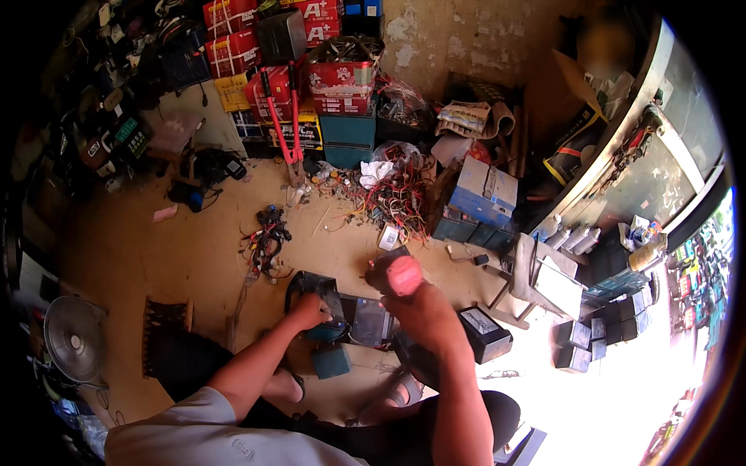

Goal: The person uses a power drill to remove screws from a battery case, then uses pliers to pull and cut wires inside the housing.

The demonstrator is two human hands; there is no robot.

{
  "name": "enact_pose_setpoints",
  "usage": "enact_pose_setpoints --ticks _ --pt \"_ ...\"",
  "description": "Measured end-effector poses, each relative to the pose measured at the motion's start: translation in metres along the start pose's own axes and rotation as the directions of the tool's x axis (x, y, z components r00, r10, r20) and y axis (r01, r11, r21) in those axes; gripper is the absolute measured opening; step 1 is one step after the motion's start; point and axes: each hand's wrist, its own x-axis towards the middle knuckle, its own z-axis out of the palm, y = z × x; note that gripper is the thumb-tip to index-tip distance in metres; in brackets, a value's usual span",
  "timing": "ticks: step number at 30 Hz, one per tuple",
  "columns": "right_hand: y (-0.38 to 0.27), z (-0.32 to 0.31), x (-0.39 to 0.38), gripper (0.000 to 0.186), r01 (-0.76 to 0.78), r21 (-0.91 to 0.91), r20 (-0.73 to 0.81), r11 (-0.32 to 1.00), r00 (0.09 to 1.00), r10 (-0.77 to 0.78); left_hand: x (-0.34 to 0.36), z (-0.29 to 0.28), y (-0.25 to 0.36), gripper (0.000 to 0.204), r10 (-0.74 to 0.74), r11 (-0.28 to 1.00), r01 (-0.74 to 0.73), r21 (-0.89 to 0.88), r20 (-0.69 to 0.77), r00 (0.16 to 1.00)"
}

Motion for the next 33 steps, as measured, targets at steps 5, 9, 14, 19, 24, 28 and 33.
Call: enact_pose_setpoints --ticks 5,9,14,19,24,28,33 --pt "-0.007 -0.037 -0.04 0.03 0.251 0.272 -0.187 0.929 0.961 -0.205 0.004 -0.02 0.008 0.021 -0.077 0.996 0.079 0.041 -0.055 0.996" --pt "0.021 -0.028 -0.026 0.029 0.262 0.214 -0.312 0.941 0.931 -0.188 0.014 -0.047 0.047 0.021 0.019 0.994 -0.016 0.104 -0.032 0.999" --pt "0.018 -0.022 -0.02 0.033 0.171 0.216 -0.276 0.961 0.955 -0.108 -0.001 -0.064 0.089 0.019 0.043 0.968 -0.069 0.242 0.109 0.993" --pt "0.009 -0.022 -0.015 0.031 0.218 0.197 -0.273 0.956 0.949 -0.16 0.004 -0.108 0.115 0.02 0.138 0.971 -0.151 0.185 0.08 0.987" --pt "-0.009 -0.026 -0.024 0.03 0.216 0.23 -0.29 0.949 0.946 -0.145 -0.035 -0.104 0.134 0.022 0.158 0.971 -0.208 0.119 0.334 0.929" --pt "-0.008 -0.03 -0.025 0.029 0.311 0.259 -0.362 0.914 0.909 -0.207 -0.095 -0.099 0.149 0.024 0.144 0.982 -0.189 0.01 0.61 0.779" --pt "-0.002 -0.035 -0.029 0.031 0.337 0.256 -0.406 0.906 0.888 -0.216 -0.118 -0.112 0.093 0.022 -0.137 0.967 0.253 -0.001 0.839 0.526"
